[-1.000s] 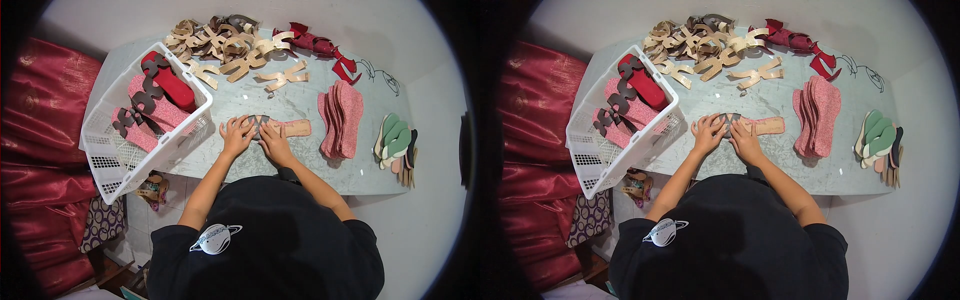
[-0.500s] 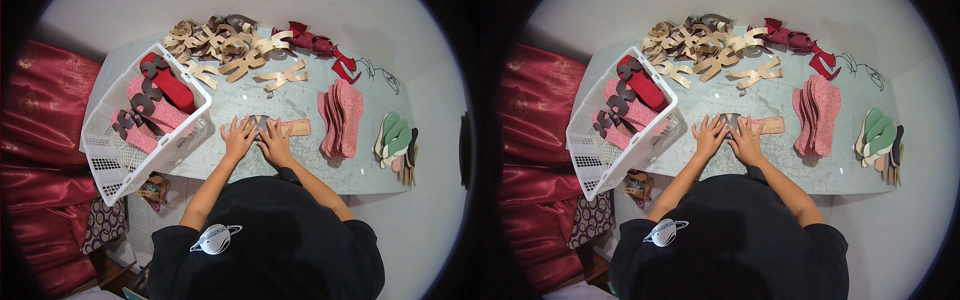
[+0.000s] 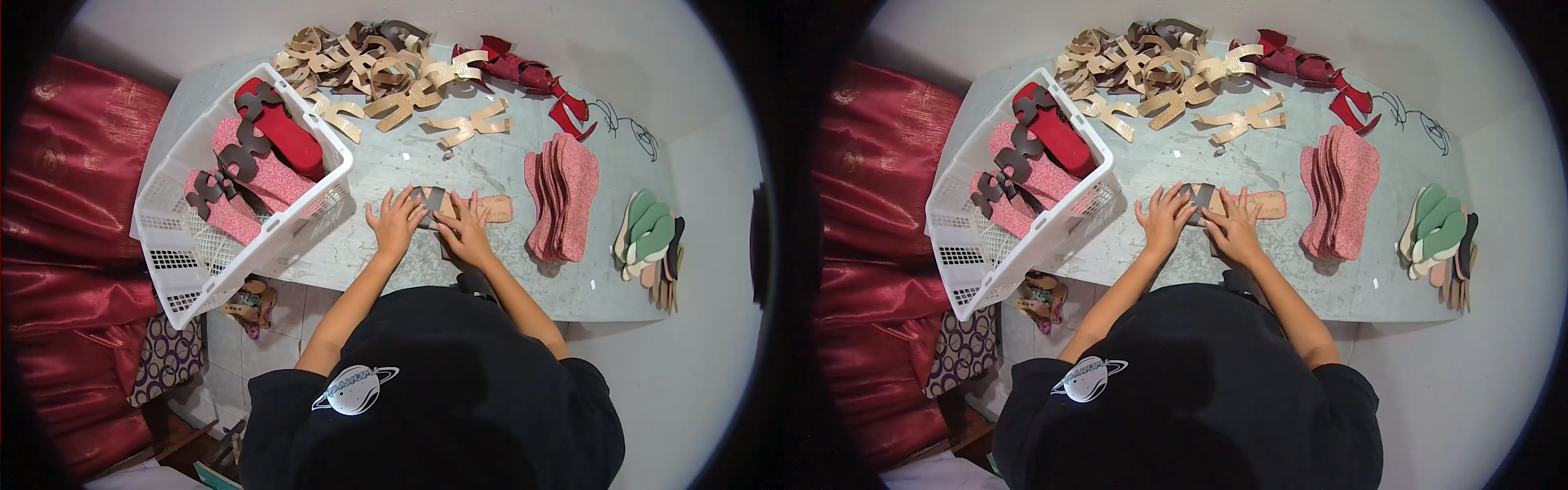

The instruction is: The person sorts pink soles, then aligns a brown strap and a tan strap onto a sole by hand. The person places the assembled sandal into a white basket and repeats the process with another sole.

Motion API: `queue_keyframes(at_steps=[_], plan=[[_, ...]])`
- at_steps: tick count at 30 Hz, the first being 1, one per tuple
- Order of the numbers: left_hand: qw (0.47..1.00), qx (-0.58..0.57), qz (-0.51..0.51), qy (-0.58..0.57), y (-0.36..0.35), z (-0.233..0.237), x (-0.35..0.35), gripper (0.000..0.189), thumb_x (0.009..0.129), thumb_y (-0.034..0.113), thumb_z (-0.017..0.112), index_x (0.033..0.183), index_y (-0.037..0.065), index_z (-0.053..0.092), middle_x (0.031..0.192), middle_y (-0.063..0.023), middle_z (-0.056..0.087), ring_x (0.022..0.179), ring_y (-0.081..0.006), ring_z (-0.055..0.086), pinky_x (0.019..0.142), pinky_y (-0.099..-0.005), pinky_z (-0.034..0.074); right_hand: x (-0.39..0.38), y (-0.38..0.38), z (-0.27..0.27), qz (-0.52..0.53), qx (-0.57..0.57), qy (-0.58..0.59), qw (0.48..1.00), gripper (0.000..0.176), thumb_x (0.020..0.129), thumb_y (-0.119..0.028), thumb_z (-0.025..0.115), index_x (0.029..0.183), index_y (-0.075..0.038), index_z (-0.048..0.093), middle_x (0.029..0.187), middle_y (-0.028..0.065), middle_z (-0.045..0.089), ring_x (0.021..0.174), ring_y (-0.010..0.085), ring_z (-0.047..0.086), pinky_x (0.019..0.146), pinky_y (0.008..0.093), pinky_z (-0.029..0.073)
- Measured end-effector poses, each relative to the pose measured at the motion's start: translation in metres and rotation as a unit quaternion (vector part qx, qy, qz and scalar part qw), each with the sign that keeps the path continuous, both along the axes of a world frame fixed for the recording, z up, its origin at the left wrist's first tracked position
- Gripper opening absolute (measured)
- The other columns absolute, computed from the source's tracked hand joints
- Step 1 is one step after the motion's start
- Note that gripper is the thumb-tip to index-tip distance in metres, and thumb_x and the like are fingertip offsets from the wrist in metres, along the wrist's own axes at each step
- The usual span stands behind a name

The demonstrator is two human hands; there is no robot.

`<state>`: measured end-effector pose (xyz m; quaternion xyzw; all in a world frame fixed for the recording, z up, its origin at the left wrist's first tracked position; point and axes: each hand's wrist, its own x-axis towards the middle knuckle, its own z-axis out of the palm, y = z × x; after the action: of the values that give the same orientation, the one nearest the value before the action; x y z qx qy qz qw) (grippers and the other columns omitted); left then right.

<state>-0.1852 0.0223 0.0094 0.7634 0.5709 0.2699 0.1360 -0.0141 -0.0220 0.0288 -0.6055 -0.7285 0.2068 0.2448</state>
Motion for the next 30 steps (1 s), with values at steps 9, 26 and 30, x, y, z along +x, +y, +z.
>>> queue_keyframes(at_steps=[9, 26, 30], plan=[[1.0, 0.011, -0.006, -0.012, 0.001, -0.002, 0.0, 0.034, 0.076, 0.037, 0.063, 0.105, 0.019, 0.064, 0.126, 0.0056, 0.05, 0.119, -0.025, 0.038, 0.097, -0.0589, 0.007, 0.043, -0.014, 0.019, 0.104, 0.007, -0.068, 0.992, 0.044, 0.068, -0.01, 0.061, 0.108, -0.027, 0.062, 0.14, 0.0054, 0.032, 0.132, 0.0414, 0.014, 0.097, 0.0685, -0.001], [0.998, 0.047, -0.051, 0.0, 0.005, 0.001, -0.003, 0.026, 0.076, 0.03, 0.064, 0.101, 0.025, 0.066, 0.116, 0.0047, 0.055, 0.122, -0.0228, 0.039, 0.099, -0.0594, 0.008, 0.037, -0.012, 0.001, 0.222, 0.071, -0.01, 0.972, 0.032, 0.068, -0.008, 0.065, 0.099, -0.015, 0.064, 0.119, 0.0047, 0.055, 0.116, 0.0286, 0.046, 0.101, 0.0466, 0.031], [0.994, 0.055, -0.079, -0.055, 0.008, -0.003, -0.002, 0.023, 0.077, 0.025, 0.063, 0.1, 0.02, 0.066, 0.112, 0.0002, 0.058, 0.12, -0.024, 0.043, 0.102, -0.0544, 0.012, 0.033, -0.017, 0.003, 0.225, 0.064, -0.002, 0.972, 0.027, 0.069, -0.009, 0.065, 0.096, -0.01, 0.062, 0.118, 0.0081, 0.055, 0.114, 0.0299, 0.048, 0.1, 0.0447, 0.033]])
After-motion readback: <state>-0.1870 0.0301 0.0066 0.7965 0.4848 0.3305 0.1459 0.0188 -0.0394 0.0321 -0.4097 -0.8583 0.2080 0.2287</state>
